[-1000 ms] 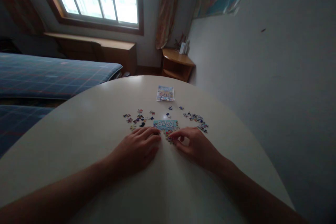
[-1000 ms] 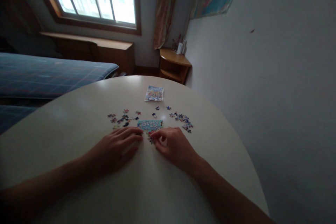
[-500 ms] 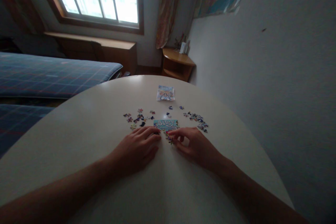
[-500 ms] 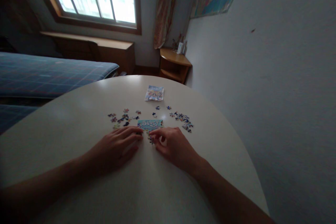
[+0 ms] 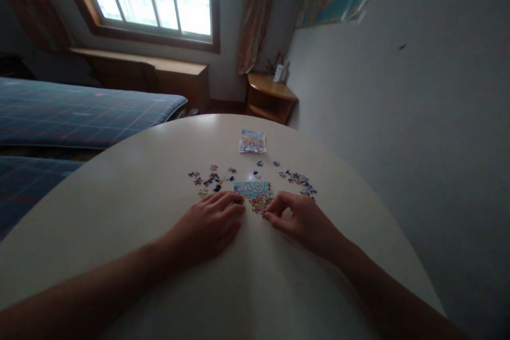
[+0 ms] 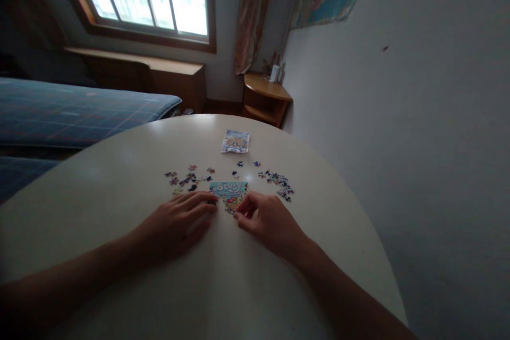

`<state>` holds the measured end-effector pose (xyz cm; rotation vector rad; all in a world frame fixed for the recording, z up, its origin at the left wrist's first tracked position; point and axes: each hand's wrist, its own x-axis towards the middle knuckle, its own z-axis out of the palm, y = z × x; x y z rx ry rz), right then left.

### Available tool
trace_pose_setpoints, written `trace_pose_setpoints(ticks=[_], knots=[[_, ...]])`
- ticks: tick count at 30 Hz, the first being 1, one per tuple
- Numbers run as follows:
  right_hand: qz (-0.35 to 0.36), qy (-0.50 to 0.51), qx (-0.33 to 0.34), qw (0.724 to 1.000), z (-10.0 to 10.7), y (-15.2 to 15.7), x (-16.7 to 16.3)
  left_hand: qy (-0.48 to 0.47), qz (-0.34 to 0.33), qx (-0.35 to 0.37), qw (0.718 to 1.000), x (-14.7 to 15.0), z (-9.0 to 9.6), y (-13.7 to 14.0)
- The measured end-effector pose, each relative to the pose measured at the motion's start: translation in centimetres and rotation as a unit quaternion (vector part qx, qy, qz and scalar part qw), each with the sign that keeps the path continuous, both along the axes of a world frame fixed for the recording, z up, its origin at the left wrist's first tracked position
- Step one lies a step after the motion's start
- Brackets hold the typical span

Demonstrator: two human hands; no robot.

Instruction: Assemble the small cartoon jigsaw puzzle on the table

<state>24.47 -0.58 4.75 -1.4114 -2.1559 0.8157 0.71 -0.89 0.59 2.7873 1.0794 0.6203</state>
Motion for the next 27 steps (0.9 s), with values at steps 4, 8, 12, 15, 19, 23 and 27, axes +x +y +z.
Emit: trace_pose_setpoints(ticks=[4, 8, 12, 15, 19, 23, 27], knots=[[0.015, -0.018, -0.028, 0.999, 0.1, -0.6, -0.3, -0.003, -0.001, -0.002, 1.000, 0.0, 0.1, 0.0], [0.057, 0.001, -0.037, 0.998, -0.4, -1.1, -0.8, -0.003, -0.002, -0.004, 1.000, 0.0, 0.0, 0.0], [0.081, -0.036, -0.006, 0.996, -0.6, -1.2, -0.9, -0.010, -0.004, 0.000, 1.000, 0.0, -0.1, 0.0], [0.069, -0.058, -0.001, 0.996, -0.7, -1.2, -0.9, -0.018, -0.004, 0.002, 1.000, 0.0, -0.1, 0.1], [0.057, -0.071, 0.003, 0.996, -0.9, -1.2, -0.9, -0.015, -0.007, 0.002, 1.000, 0.1, 0.1, 0.0], [0.057, -0.080, 0.013, 0.995, -1.2, -1.2, -1.1, -0.007, -0.006, -0.001, 1.000, 0.1, 0.2, 0.0], [0.048, -0.113, 0.020, 0.992, -1.1, -1.2, -1.2, -0.009, -0.013, 0.002, 1.000, 0.1, 0.0, 0.0]])
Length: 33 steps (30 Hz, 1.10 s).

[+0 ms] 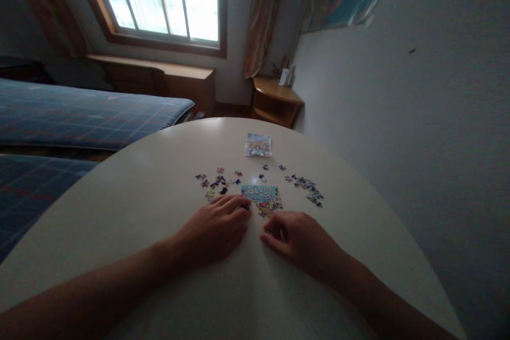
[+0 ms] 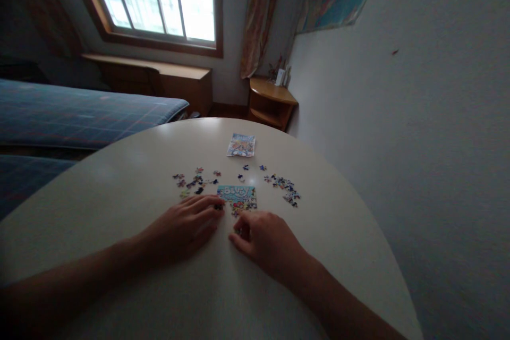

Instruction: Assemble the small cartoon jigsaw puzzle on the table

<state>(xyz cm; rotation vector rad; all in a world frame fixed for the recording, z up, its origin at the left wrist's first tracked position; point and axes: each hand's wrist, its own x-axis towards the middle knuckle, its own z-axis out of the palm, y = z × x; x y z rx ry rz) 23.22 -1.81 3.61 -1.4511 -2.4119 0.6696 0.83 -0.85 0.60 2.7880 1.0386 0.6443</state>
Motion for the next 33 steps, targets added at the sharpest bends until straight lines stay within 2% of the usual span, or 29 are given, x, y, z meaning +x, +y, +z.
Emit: trace_pose_setpoints(ticks=[10, 17, 19, 21, 24, 26, 30, 33], knots=[[0.014, -0.031, 0.077, 0.996, -0.6, 0.1, 0.0, -0.011, -0.024, -0.014, 1.000, 0.1, 0.1, 0.1], [0.001, -0.010, 0.064, 0.998, -0.1, 0.3, 0.0, -0.016, -0.028, -0.018, 0.999, 0.0, 0.2, 0.1], [-0.027, 0.000, 0.068, 0.997, 0.4, 1.1, 1.0, -0.016, -0.028, -0.019, 0.999, -0.1, 0.2, 0.1], [-0.097, -0.019, 0.102, 0.990, 0.9, 2.4, 2.8, -0.011, -0.025, -0.017, 0.999, -0.2, 0.2, 0.1], [-0.218, -0.073, 0.147, 0.962, 1.1, 4.5, 6.3, -0.002, -0.010, -0.008, 1.000, -0.2, 0.1, 0.0], [-0.273, -0.099, 0.175, 0.941, 0.8, 5.5, 8.3, 0.003, 0.000, 0.000, 1.000, -0.3, -0.1, 0.0], [-0.291, -0.110, 0.185, 0.932, -0.4, 6.4, 10.0, 0.004, 0.003, 0.007, 1.000, -0.3, -0.3, 0.0], [-0.262, -0.094, 0.176, 0.944, -1.1, 6.7, 9.8, 0.002, -0.001, 0.009, 1.000, -0.4, -0.4, 0.0]])
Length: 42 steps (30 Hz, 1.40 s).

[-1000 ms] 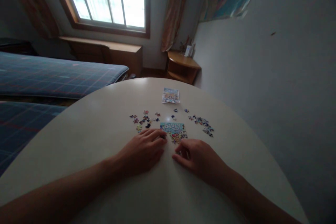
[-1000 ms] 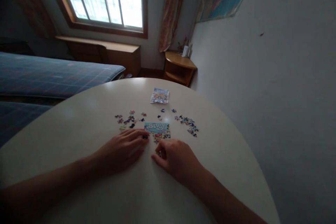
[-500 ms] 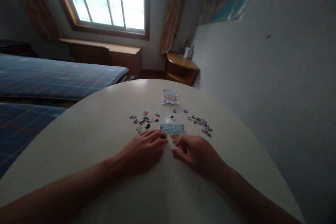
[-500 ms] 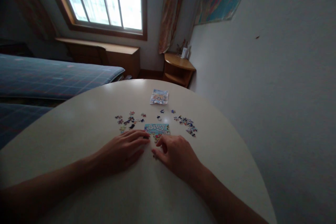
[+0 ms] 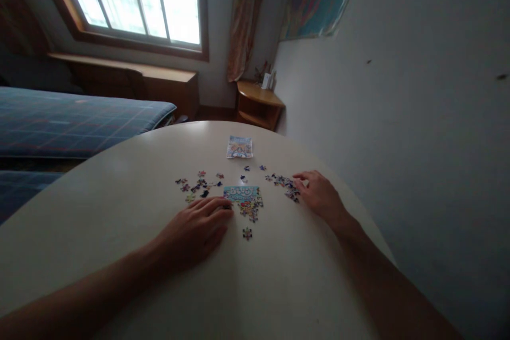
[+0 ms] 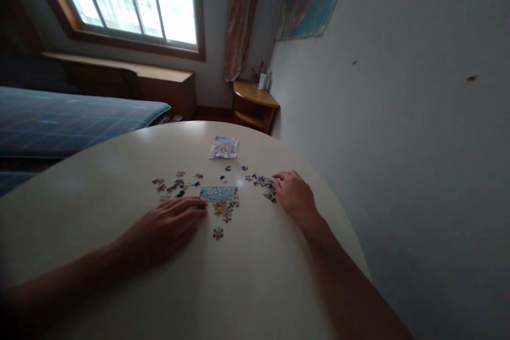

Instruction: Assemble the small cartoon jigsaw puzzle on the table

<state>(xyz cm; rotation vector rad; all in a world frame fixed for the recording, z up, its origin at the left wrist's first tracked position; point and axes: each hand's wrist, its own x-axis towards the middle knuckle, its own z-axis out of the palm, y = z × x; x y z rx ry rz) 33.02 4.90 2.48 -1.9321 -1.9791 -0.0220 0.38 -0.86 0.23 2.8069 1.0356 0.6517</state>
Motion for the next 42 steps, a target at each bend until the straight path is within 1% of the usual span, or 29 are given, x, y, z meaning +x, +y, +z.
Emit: trace_pose_setpoints(ticks=[2, 4, 12, 20, 23, 26, 28, 36, 40, 42], knots=[[0.026, 0.014, -0.006, 1.000, -0.4, 0.2, -0.2, 0.003, -0.001, 0.004, 1.000, -0.1, -0.1, 0.0], [0.035, 0.030, -0.015, 0.999, -0.5, 0.4, -0.2, 0.007, 0.000, 0.006, 1.000, -0.1, -0.2, 0.0], [-0.006, 0.072, -0.052, 0.996, 0.0, 0.6, 0.9, 0.008, -0.004, 0.009, 1.000, -0.1, -0.3, 0.2], [0.004, 0.093, -0.084, 0.992, 0.5, 0.3, 0.9, 0.009, 0.001, 0.008, 1.000, -0.1, -0.2, 0.2], [0.006, 0.090, -0.120, 0.989, 1.1, -0.1, 1.3, 0.012, 0.001, 0.006, 1.000, -0.1, -0.2, 0.1], [0.030, 0.098, -0.173, 0.980, 1.6, -0.6, 1.3, 0.015, 0.002, 0.004, 1.000, -0.2, -0.2, 0.1], [0.046, 0.103, -0.194, 0.974, 1.8, -1.0, 1.0, 0.015, 0.002, 0.005, 1.000, -0.2, -0.2, 0.1], [0.063, 0.059, -0.225, 0.971, 2.5, -2.1, -0.8, 0.009, 0.003, 0.009, 1.000, -0.1, -0.2, 0.1], [0.069, 0.054, -0.211, 0.974, 2.6, -2.8, -1.7, 0.014, 0.002, 0.010, 1.000, -0.1, -0.2, 0.1], [0.083, 0.068, -0.201, 0.974, 2.6, -3.1, -2.1, 0.011, 0.000, 0.009, 1.000, -0.1, -0.2, 0.1]])
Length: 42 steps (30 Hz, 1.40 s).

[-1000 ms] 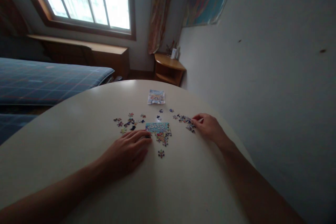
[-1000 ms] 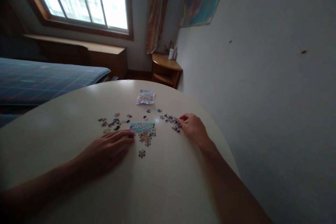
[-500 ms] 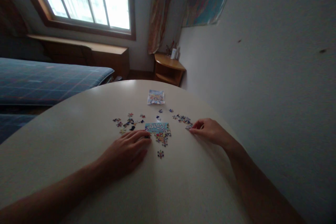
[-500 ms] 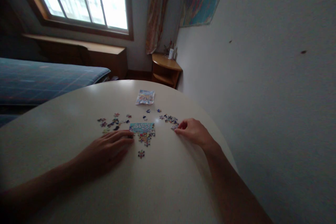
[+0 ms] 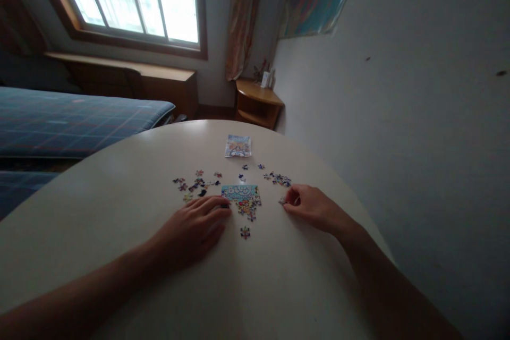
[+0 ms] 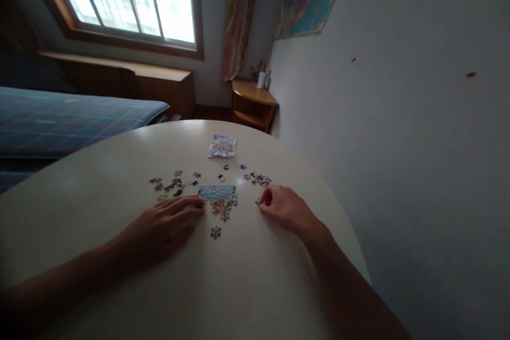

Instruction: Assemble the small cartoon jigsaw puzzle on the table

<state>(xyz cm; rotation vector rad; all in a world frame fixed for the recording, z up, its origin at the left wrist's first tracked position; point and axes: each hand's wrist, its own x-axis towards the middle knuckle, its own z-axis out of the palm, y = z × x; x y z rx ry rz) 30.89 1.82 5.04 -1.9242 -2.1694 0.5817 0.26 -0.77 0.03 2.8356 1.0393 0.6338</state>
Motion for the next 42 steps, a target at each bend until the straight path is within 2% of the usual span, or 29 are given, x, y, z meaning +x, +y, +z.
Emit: trace_pose_setpoints(ticks=[3, 6, 8, 10, 12, 14, 20, 26, 31, 35, 42], knots=[[0.019, 0.073, 0.021, 0.997, 0.0, -0.1, -0.8, -0.005, -0.002, -0.003, 1.000, 0.1, 0.1, 0.0], [0.014, 0.204, 0.033, 0.978, -0.4, -0.2, -2.5, -0.008, -0.003, -0.007, 1.000, 0.3, 0.3, 0.0], [0.006, 0.318, 0.006, 0.948, -1.1, -0.4, -3.9, -0.014, -0.001, -0.009, 1.000, 0.3, 0.4, 0.0], [0.020, 0.437, -0.033, 0.899, -1.9, -0.7, -5.2, -0.022, 0.004, -0.010, 1.000, 0.4, 0.4, -0.1], [0.020, 0.510, -0.067, 0.857, -2.6, -1.0, -6.3, -0.031, 0.003, -0.008, 0.999, 0.4, 0.4, -0.1], [0.010, 0.536, -0.081, 0.840, -2.9, -1.3, -6.8, -0.044, -0.005, -0.006, 0.999, 0.5, 0.4, -0.2], [-0.014, 0.563, -0.101, 0.820, -2.5, -1.7, -7.3, -0.104, -0.028, 0.017, 0.994, 1.1, 0.6, -0.5], [-0.041, 0.580, -0.119, 0.805, -2.4, -2.2, -7.9, -0.169, -0.063, 0.021, 0.983, 1.3, 0.8, -0.6], [-0.022, 0.569, -0.156, 0.807, -2.5, -2.4, -8.1, -0.221, -0.062, -0.023, 0.973, 1.2, 0.9, -0.4], [0.006, 0.550, -0.133, 0.825, -2.7, -2.5, -8.0, -0.260, -0.021, -0.063, 0.963, 1.3, 0.9, -0.3], [0.057, 0.483, -0.085, 0.869, -2.4, -2.6, -7.9, -0.272, -0.026, -0.081, 0.959, 1.2, 1.0, -0.2]])
